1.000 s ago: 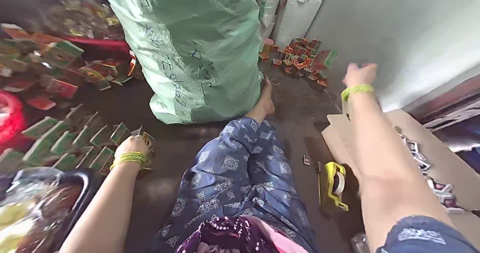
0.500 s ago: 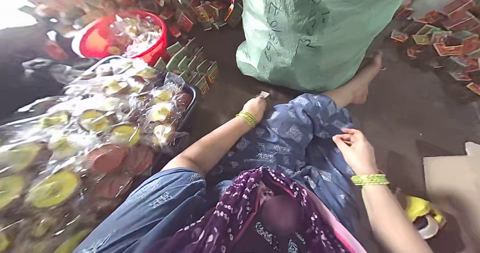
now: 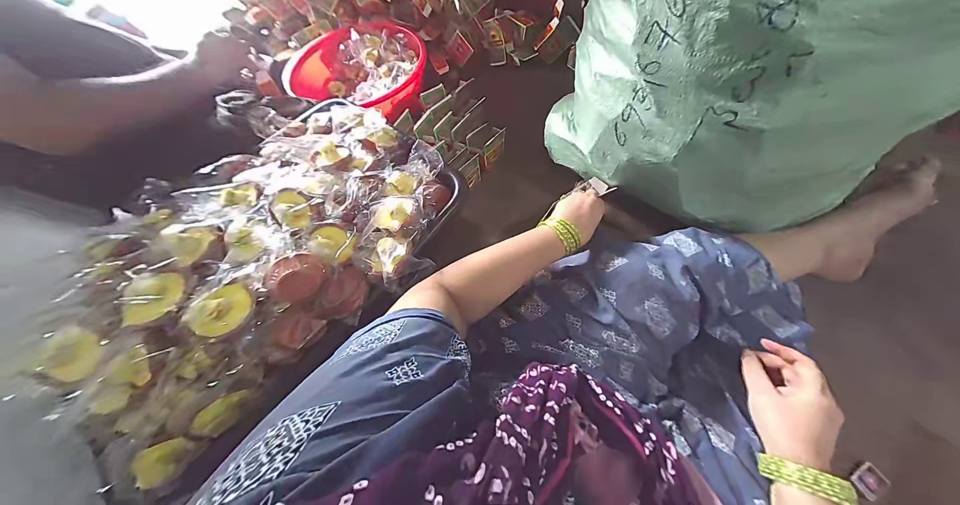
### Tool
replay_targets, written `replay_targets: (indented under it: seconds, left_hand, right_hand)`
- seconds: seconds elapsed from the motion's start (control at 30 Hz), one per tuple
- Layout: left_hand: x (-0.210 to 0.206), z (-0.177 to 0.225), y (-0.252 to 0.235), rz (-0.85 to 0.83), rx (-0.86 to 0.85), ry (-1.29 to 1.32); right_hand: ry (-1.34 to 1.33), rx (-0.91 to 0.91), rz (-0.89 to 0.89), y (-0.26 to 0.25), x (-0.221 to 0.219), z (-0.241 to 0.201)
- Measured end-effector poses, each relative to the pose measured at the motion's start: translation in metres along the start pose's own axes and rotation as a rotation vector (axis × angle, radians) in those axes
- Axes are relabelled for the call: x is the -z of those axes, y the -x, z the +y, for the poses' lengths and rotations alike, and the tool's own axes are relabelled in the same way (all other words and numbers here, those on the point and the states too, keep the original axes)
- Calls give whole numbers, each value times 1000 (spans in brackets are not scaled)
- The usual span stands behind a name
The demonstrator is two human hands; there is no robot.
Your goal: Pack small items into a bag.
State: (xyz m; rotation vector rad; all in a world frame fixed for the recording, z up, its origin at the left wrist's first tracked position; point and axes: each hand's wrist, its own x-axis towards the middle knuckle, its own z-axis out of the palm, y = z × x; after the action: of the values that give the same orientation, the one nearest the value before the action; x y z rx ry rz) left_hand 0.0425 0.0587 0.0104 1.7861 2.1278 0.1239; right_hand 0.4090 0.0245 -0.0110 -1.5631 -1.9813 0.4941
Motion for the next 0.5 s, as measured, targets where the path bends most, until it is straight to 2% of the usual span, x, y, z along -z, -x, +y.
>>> replay_targets:
  seconds: [0.1,0.2,0.3,0.4,0.47,0.5]
  left_hand:
    - [1,-4,-16,-40,18,32]
    - [-3,-13,-32,-64,-55,115]
    - [3,-40,-50,117,-75,382]
    - [39,-79,-58,387,250,577]
    - [62,-113,-63,485,510,462]
    - [70,-130,-64,478,618,369]
  right_hand:
    - [9,-5,-11,-1,0,1]
    - [3,-4,-17,0,2,1]
    - [-5,1,-15,0,3,3]
    - [-18,-5,-21,-1,2,6]
    - [-21,-10,-22,-3,2,6]
    - [-22,-10,-25,-4,2,5]
